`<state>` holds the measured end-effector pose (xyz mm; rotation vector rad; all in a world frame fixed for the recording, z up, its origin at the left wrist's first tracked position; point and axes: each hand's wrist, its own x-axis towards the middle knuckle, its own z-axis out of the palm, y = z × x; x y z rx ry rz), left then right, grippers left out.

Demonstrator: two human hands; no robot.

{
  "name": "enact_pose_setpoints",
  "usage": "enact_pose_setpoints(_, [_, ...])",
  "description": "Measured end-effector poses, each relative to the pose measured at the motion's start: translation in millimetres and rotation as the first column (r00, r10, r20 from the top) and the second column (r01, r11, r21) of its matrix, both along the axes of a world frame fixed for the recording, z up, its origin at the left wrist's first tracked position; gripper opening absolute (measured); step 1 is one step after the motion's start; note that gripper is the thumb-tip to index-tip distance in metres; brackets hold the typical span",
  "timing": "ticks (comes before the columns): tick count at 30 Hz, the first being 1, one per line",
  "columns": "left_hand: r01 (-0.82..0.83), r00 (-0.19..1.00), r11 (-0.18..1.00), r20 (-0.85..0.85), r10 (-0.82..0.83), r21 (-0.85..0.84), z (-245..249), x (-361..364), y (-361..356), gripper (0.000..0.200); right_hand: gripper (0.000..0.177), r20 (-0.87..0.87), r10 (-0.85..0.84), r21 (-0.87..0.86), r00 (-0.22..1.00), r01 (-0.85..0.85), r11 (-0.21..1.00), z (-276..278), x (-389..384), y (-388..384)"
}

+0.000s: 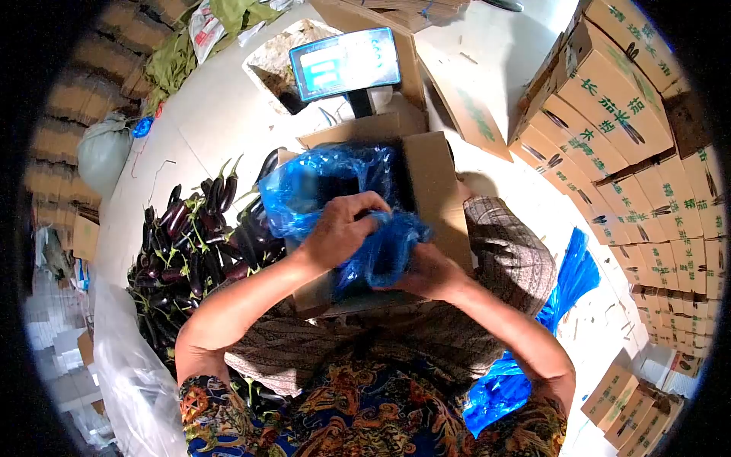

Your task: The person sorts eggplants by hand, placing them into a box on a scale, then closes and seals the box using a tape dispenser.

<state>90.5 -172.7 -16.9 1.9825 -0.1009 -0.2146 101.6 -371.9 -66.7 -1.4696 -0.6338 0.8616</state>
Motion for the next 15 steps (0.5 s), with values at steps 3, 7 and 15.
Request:
enact_pose_setpoints(3, [0.091, 0.981, 0.996, 0.172, -0.090, 0.002, -12, 4, -19, 0.014, 0.033, 0.059, -0.229, 0.148, 0.972, 0.218, 0.965, -31, 5, 33])
enact_pose_setpoints(7, [0.054, 0.943, 0.981, 0.313, -0.111, 0.186, -5, 5, -1, 0.026, 0.032, -0.069, -0.122, 0.089, 0.990, 0.127, 0.988, -35, 23, 32])
enact_pose_setpoints(15, [-0.003, 0.928, 0.410, 0.155, -0.338, 0.912, 23, 29, 65, 0.101, 0.018, -0.370, -0.283, 0.017, 0.885, 0.311, 0.950, -59, 10, 24])
